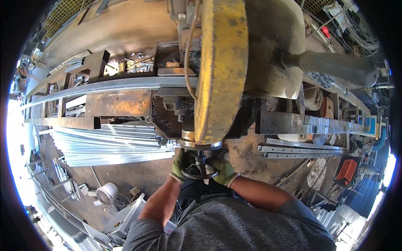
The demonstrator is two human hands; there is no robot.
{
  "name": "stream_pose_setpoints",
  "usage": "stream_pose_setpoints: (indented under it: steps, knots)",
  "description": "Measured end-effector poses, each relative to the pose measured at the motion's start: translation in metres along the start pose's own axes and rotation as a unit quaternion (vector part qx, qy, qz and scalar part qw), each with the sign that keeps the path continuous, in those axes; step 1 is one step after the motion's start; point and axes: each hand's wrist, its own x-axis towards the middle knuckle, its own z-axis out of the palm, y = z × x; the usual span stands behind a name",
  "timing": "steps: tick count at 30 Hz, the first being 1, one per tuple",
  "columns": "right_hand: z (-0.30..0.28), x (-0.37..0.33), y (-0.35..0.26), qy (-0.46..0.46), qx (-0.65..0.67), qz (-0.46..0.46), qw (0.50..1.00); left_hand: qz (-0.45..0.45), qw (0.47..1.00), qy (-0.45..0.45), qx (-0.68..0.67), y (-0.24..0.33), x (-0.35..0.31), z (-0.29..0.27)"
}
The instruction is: The person picks up several metal rods from a pile, places them on a cutting machine, and uses a handheld tool to cut them. The person then stacks the cut pieces and continues the process with additional rods.
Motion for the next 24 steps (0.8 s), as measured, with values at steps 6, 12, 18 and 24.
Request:
stream_pose_setpoints:
  steps: [6,12,18,24]
  knots:
    - [0.025,-0.006,0.032,-0.024,0.107,0.023,0.994,0.117,0.990,0.067,0.035,-0.006,-0.020,0.026]
    - [0.068,-0.016,0.068,-0.155,0.313,0.256,0.901,0.279,0.751,0.245,0.546,-0.020,-0.056,0.094]
    - [-0.019,-0.025,0.017,-0.045,0.124,0.073,0.989,0.208,0.876,0.150,0.408,-0.004,-0.073,0.086]
    - [-0.049,-0.002,-0.033,-0.070,-0.044,0.013,0.996,0.064,0.997,-0.034,0.024,-0.006,-0.007,0.013]
